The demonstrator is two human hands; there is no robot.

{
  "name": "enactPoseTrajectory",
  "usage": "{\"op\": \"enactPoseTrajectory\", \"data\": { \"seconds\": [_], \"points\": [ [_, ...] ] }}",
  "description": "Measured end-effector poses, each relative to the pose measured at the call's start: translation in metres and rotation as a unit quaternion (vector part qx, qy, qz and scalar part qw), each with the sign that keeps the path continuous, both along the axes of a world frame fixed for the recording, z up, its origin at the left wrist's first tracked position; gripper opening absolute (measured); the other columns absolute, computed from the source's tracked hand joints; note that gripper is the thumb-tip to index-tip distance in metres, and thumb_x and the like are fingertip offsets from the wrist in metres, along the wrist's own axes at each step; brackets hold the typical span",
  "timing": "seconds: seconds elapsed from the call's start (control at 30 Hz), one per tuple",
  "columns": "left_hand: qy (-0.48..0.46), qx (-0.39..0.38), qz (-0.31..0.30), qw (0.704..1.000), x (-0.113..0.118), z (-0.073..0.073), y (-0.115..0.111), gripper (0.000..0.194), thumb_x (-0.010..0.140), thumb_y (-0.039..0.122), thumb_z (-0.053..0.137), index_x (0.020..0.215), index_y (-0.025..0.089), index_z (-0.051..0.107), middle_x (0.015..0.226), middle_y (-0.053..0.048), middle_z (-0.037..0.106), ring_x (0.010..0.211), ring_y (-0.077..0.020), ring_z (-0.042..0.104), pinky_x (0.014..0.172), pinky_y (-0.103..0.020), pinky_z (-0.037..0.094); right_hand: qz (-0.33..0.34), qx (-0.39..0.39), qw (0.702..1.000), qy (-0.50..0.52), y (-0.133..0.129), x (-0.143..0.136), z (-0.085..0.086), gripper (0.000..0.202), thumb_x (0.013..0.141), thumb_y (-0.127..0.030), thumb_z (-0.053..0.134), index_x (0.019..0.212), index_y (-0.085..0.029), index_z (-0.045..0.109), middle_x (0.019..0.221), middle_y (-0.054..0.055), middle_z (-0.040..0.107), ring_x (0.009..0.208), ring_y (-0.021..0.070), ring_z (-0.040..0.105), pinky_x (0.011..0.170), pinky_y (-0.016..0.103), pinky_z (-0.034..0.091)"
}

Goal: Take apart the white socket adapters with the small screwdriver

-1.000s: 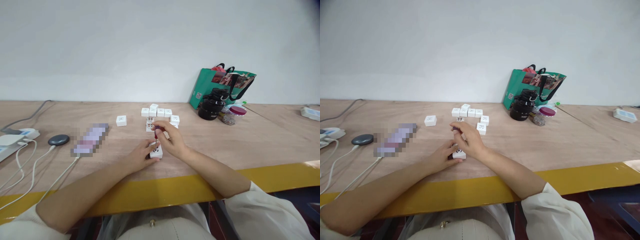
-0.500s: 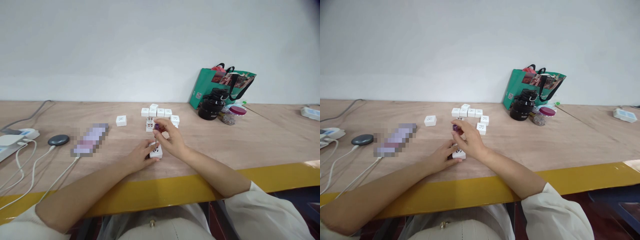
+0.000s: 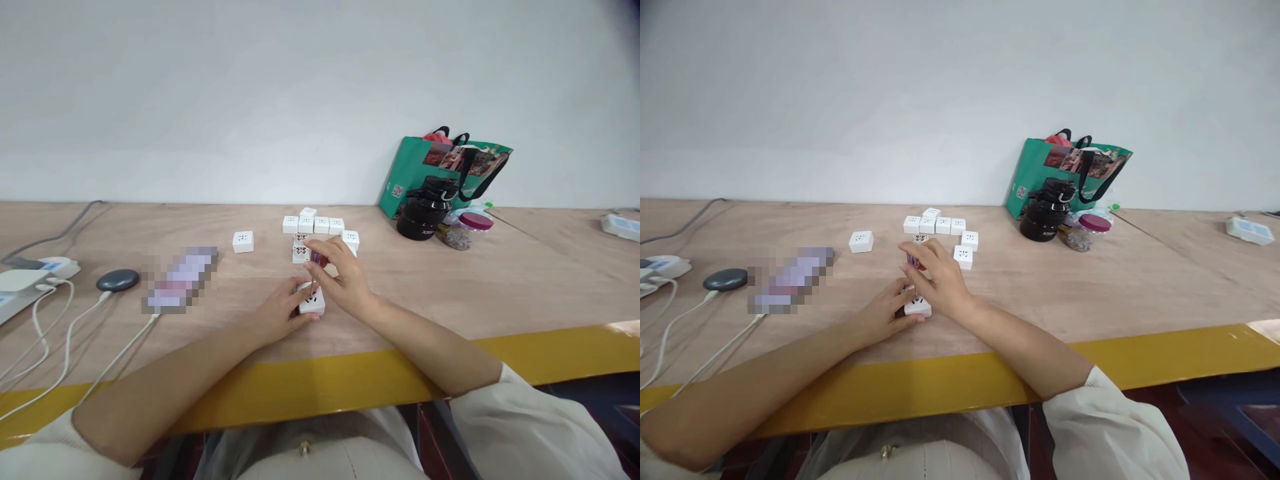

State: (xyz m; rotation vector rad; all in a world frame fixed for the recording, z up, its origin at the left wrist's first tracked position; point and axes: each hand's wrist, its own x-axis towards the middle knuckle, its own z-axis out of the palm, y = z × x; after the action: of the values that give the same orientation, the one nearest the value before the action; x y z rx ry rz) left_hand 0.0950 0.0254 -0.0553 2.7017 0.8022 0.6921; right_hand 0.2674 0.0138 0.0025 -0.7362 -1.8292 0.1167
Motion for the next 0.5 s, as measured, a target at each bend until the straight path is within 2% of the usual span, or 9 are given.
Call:
{"op": "enactPoseTrajectory", "data": {
  "seconds": [0.13,0.3,0.37,0.43,0.5],
  "points": [
    [0.002,0.002,-0.001,1.000,0.000,0.000,0.000,0.046,0.088,0.039,0.051,0.130,0.024,0.040,0.126,-0.011,0.040,0.115,-0.0268,0.043,0.096,-0.044,0.039,0.037,-0.054,0.997,0.031,0.001,-0.001,-0.003,0.031,0.085,-0.016,0.046,0.114,-0.027,0.045,0.099,0.004,0.056,0.084,0.0141,0.057,0.072,0.031,0.050],
    [-0.017,-0.006,0.012,1.000,0.000,0.002,0.001,0.046,0.087,0.039,0.052,0.128,0.021,0.041,0.127,-0.012,0.040,0.116,-0.0263,0.043,0.097,-0.042,0.039,0.115,-0.075,0.987,0.088,-0.001,-0.001,0.001,0.029,0.089,-0.015,0.037,0.115,-0.026,0.040,0.094,0.003,0.052,0.081,0.0123,0.057,0.072,0.031,0.050],
    [-0.040,-0.022,0.026,0.999,0.000,0.004,0.001,0.047,0.087,0.039,0.052,0.128,0.021,0.040,0.125,-0.011,0.043,0.115,-0.0252,0.044,0.098,-0.041,0.039,0.100,-0.043,0.989,0.103,-0.003,0.004,0.009,0.028,0.089,-0.016,0.035,0.115,-0.026,0.040,0.091,0.002,0.050,0.078,0.0122,0.056,0.071,0.031,0.049],
    [-0.059,-0.057,0.052,0.995,0.000,0.007,0.001,0.048,0.086,0.039,0.053,0.128,0.022,0.039,0.123,-0.010,0.045,0.113,-0.0243,0.046,0.097,-0.041,0.040,0.043,-0.013,0.996,0.081,-0.004,0.014,0.018,0.027,0.088,-0.015,0.035,0.112,-0.025,0.042,0.090,0.003,0.050,0.077,0.0129,0.054,0.071,0.032,0.047],
    [-0.081,-0.108,0.079,0.988,0.000,0.010,0.000,0.050,0.085,0.041,0.053,0.128,0.022,0.037,0.120,-0.009,0.048,0.110,-0.0235,0.049,0.094,-0.040,0.043,0.008,-0.026,1.000,-0.011,-0.004,0.024,0.022,0.029,0.084,-0.015,0.041,0.111,-0.024,0.045,0.089,0.003,0.051,0.074,0.0136,0.052,0.068,0.031,0.046]
  ]
}}
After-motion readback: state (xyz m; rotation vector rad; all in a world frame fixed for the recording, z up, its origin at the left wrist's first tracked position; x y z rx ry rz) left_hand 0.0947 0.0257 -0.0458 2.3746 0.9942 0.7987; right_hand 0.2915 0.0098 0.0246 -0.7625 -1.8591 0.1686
